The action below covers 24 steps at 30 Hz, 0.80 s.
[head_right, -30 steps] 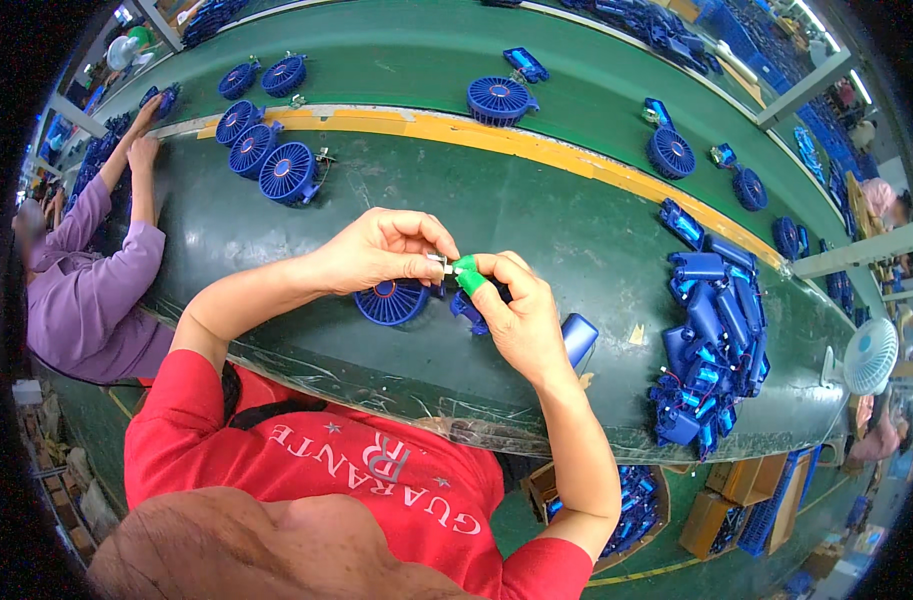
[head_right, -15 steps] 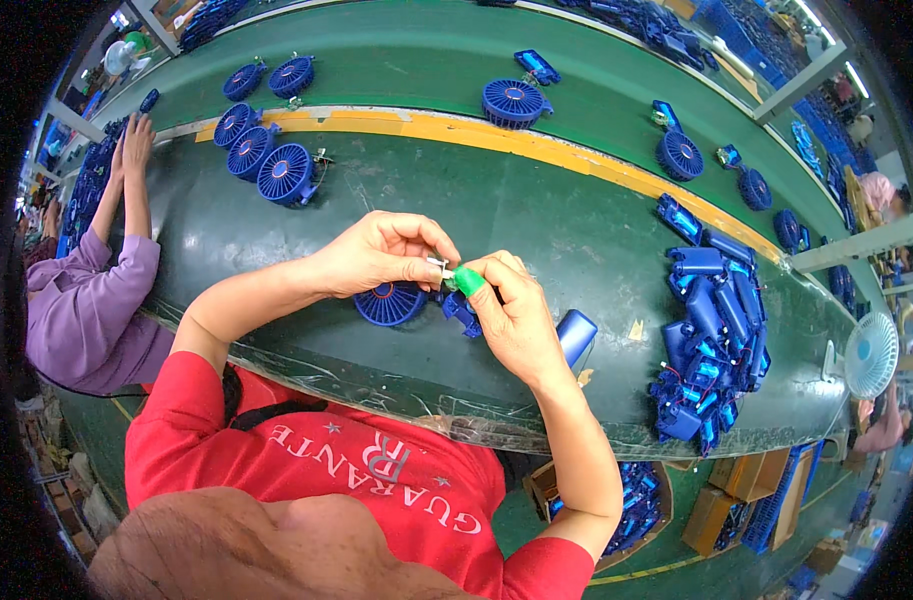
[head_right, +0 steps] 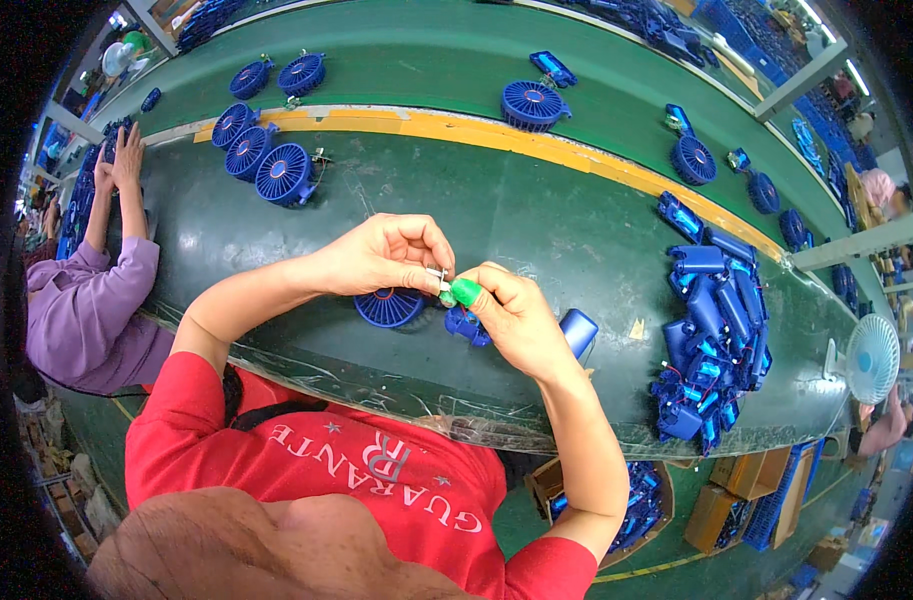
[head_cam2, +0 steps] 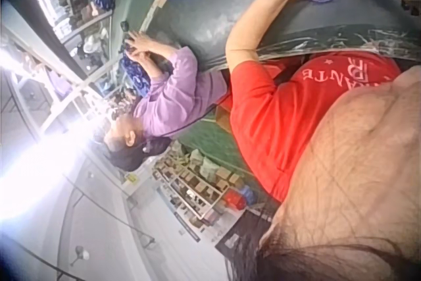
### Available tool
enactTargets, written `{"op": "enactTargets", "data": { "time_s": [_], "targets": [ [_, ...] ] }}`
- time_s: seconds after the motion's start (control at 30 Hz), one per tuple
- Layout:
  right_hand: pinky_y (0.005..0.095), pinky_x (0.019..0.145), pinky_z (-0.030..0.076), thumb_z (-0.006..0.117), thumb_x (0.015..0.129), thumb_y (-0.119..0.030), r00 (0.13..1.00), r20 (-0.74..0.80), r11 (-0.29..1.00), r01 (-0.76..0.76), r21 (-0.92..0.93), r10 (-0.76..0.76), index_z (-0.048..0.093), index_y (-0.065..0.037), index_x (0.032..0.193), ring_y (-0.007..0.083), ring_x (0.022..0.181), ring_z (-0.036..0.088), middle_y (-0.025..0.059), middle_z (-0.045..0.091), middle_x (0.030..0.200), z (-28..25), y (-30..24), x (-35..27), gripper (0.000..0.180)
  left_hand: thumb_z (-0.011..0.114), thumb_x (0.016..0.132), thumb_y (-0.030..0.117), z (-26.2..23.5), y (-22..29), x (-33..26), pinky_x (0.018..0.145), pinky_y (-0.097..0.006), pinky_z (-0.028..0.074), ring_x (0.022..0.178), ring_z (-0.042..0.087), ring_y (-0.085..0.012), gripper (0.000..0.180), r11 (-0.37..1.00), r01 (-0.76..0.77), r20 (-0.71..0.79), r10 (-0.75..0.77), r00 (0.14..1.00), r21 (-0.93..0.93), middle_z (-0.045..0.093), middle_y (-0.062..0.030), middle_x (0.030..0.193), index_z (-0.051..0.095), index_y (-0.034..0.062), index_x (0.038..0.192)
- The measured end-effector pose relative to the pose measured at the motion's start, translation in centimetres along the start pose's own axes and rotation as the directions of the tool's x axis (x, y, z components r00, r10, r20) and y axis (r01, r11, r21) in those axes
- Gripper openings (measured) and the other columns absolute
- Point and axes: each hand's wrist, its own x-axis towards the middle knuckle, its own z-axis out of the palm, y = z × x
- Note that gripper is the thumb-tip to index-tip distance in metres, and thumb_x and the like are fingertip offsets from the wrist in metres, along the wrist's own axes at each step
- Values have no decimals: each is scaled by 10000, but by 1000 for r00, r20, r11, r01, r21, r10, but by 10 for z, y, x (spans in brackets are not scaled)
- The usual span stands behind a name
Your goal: The person assembles small blue portable fans on a green factory table. They pick up fan bodies and fan heads, insert a small circuit board into the body, and use a green-handled screwdriver to secure the components. The person repeats this process for multiple units, placing the finished fans on the table.
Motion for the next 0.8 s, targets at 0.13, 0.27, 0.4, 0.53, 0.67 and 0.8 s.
{"op": "enactTargets", "data": {
  "time_s": [0.13, 0.27, 0.4, 0.53, 0.67, 0.8],
  "targets": [
    [263, 644, 425, 594, 945, -187, 999, -16, 991, 47, -125, -50, 657, -18, 962, 116, 709, 511, 30, 542, 797, 0, -5, -1, 182, 672, 854, -20, 0, -1, 2, 857, -279, 524, 955, 618, -138, 202, 1000, 12, 26, -12, 1000, -1, 607, -80, 1003, 558, -10, 1020],
    [270, 672, 428, 597, 940, -168, 997, -1, 986, 82, -145, -83, 657, -9, 964, 124, 754, 519, 35, 554, 819, -2, -7, 0, 171, 668, 857, -19, 2, -1, 2, 844, -282, 526, 947, 618, -132, 186, 1000, 15, 46, -14, 999, -21, 613, -74, 997, 565, -2, 1011],
    [289, 774, 452, 589, 929, -122, 982, -138, 973, 100, -210, -130, 641, 0, 1011, 178, 871, 556, 81, 586, 926, -6, -9, 1, 156, 682, 851, -6, 2, 4, 16, 813, -273, 522, 895, 625, -120, 187, 992, -60, -71, 68, 995, 113, 635, -60, 949, 571, 10, 1000],
    [337, 926, 438, 592, 896, -84, 836, -384, 857, 180, -482, -391, 597, 18, 1130, 262, 1061, 573, 148, 582, 1127, -25, -16, -4, 255, 657, 885, 47, -20, 34, 44, 820, -282, 518, 883, 627, -118, 161, 945, -204, -263, 270, 926, 255, 642, -46, 927, 568, 23, 1018],
    [350, 975, 413, 650, 839, -88, 933, -301, 864, 18, -504, -195, 602, 2, 1145, 288, 1125, 548, 161, 567, 1199, -52, -12, -43, 323, 658, 890, 112, -62, 50, 49, 955, -312, 471, 1092, 567, -160, 382, 750, -239, -255, 477, 841, 616, 550, -89, 1215, 519, 37, 1237],
    [403, 1017, 384, 713, 754, -90, 993, -69, 732, 24, -681, -97, 629, -73, 1148, 345, 1218, 470, 140, 530, 1287, -53, -7, -83, 402, 711, 815, 214, -101, 54, -2, 1030, -413, 380, 1204, 474, -360, 495, -52, 144, -99, 500, 861, 988, 493, -181, 1297, 525, 64, 1248]
  ]
}}
